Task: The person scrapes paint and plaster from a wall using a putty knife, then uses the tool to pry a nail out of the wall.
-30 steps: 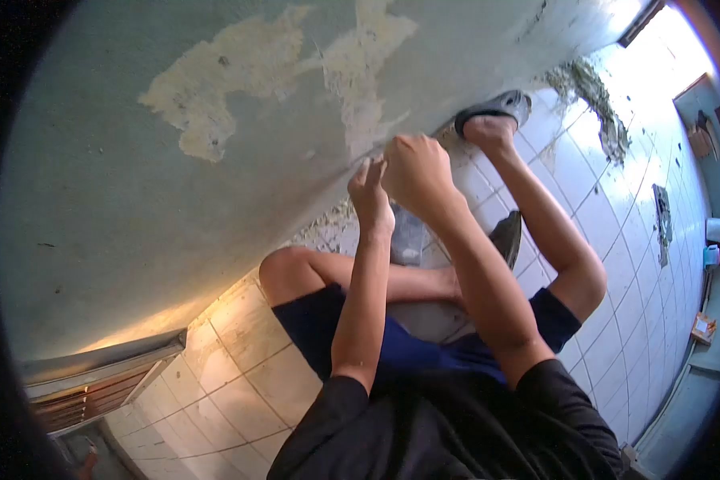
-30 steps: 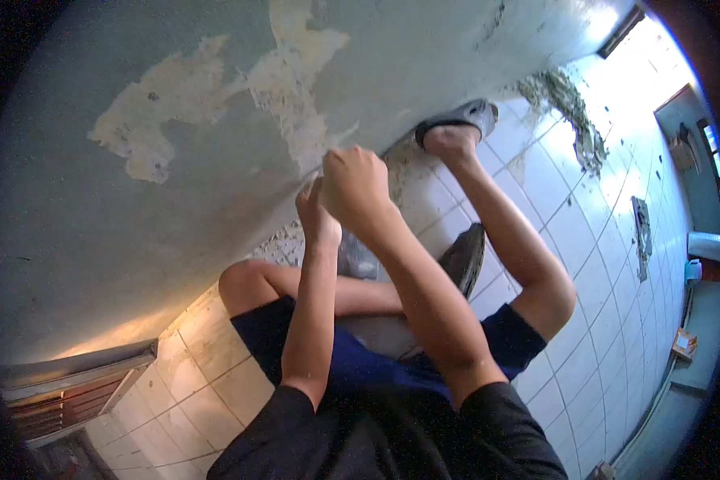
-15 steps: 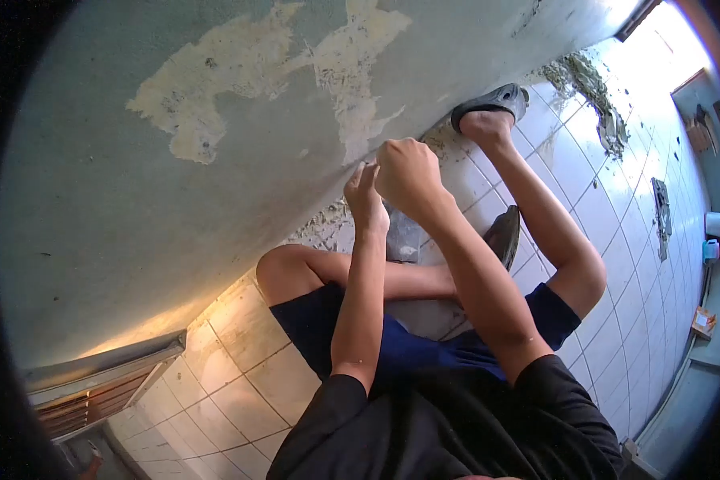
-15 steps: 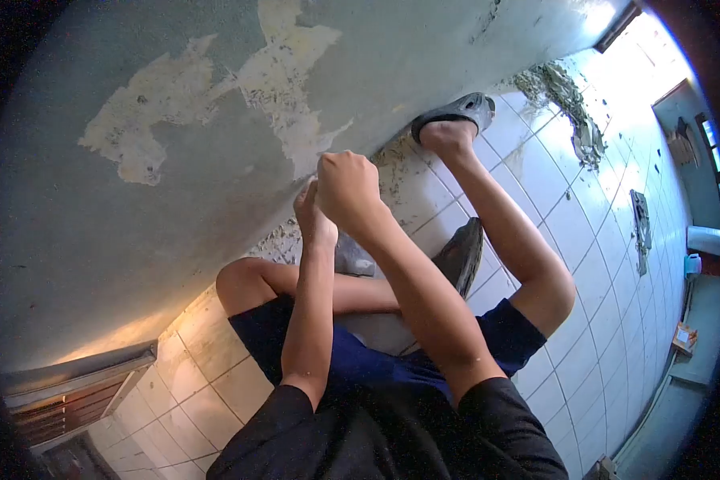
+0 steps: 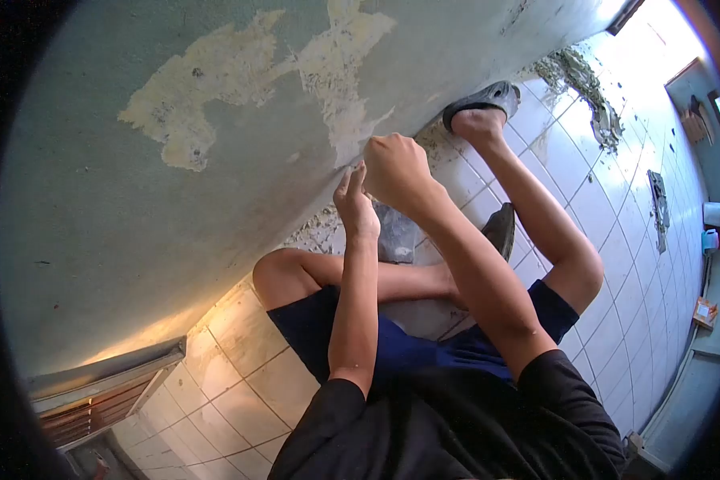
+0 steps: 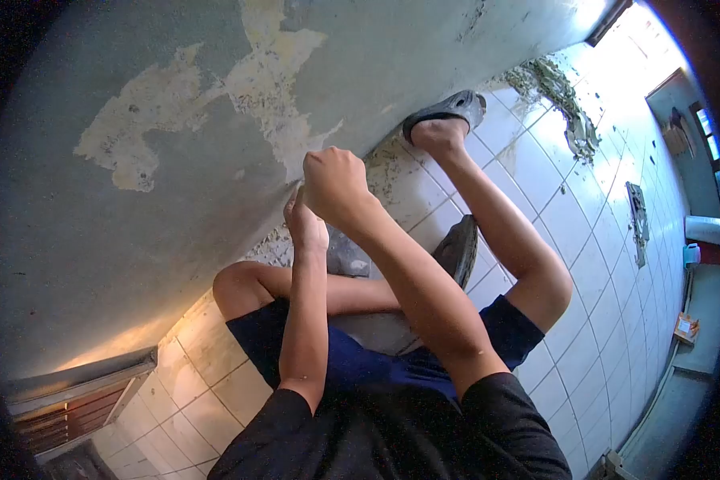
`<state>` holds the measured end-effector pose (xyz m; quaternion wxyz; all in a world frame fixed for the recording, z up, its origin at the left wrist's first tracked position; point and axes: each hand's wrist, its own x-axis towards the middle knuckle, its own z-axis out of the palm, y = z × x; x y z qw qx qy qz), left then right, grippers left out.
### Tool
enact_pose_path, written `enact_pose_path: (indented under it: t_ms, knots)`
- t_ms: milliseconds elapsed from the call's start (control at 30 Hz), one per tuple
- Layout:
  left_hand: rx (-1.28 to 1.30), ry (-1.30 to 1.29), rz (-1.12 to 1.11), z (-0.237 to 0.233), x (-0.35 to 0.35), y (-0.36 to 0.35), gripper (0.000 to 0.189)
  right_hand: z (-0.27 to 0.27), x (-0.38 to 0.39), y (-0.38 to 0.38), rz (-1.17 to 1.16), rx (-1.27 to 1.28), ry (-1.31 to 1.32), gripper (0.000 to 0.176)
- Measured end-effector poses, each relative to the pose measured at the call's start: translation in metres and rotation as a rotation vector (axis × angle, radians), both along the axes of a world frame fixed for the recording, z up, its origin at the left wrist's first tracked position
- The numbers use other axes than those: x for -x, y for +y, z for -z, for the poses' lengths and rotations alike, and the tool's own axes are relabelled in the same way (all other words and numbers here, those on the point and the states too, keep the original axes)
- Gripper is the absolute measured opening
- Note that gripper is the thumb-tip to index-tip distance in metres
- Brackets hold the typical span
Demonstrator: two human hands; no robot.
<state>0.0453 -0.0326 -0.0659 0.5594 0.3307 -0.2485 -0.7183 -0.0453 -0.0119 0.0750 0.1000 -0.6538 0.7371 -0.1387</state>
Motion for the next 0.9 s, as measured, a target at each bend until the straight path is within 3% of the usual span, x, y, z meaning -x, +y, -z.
enact_pose_path:
  t_ms: [100,167,267,367,400,533,667,733,767,833,900]
  knots:
    - [-0.026,0.046,-0.016,0.007,0.008,-0.007,0.036,-0.001,-0.005,0.007,0.011,0.081,0.028,0.011]
    - [-0.1,-0.021,0.011,0.033,0.003,-0.007,0.032,0.03,-0.004,-0.002,-0.019,0.054,0.046,0.011]
    - [-0.091,0.007,-0.06,-0.01,0.004,0.009,0.023,0.019,-0.006,0.0,-0.016,0.077,0.035,0.013]
    - [0.073,-0.098,0.052,0.029,-0.009,-0.008,0.02,0.013,-0.013,0.01,0.075,0.094,-0.044,0.015]
    - [-0.038,-0.042,-0.052,-0.003,-0.002,0.003,0.017,0.012,-0.01,0.006,0.043,0.075,-0.031,0.015]
    - [-0.048,0.035,-0.085,-0.009,0.005,-0.002,0.02,0.005,-0.009,0.002,0.001,0.077,0.01,0.015]
    - [-0.099,-0.049,-0.055,0.02,-0.003,0.006,0.021,0.051,-0.009,-0.008,-0.048,0.072,0.03,0.015]
    - [-0.082,-0.013,-0.089,-0.009,0.0,0.008,0.016,0.027,-0.013,0.003,0.004,0.121,-0.007,0.014]
    - [-0.098,-0.024,-0.094,0.001,-0.005,0.004,0.016,0.017,-0.019,0.016,0.067,0.128,-0.068,0.014]
    - [0.116,-0.128,0.062,0.0,-0.016,-0.004,0.015,0.012,-0.023,0.016,0.071,0.069,-0.069,0.008]
    - [0.021,-0.093,-0.01,-0.01,-0.006,0.002,0.015,0.002,-0.011,0.007,0.001,0.024,-0.021,0.009]
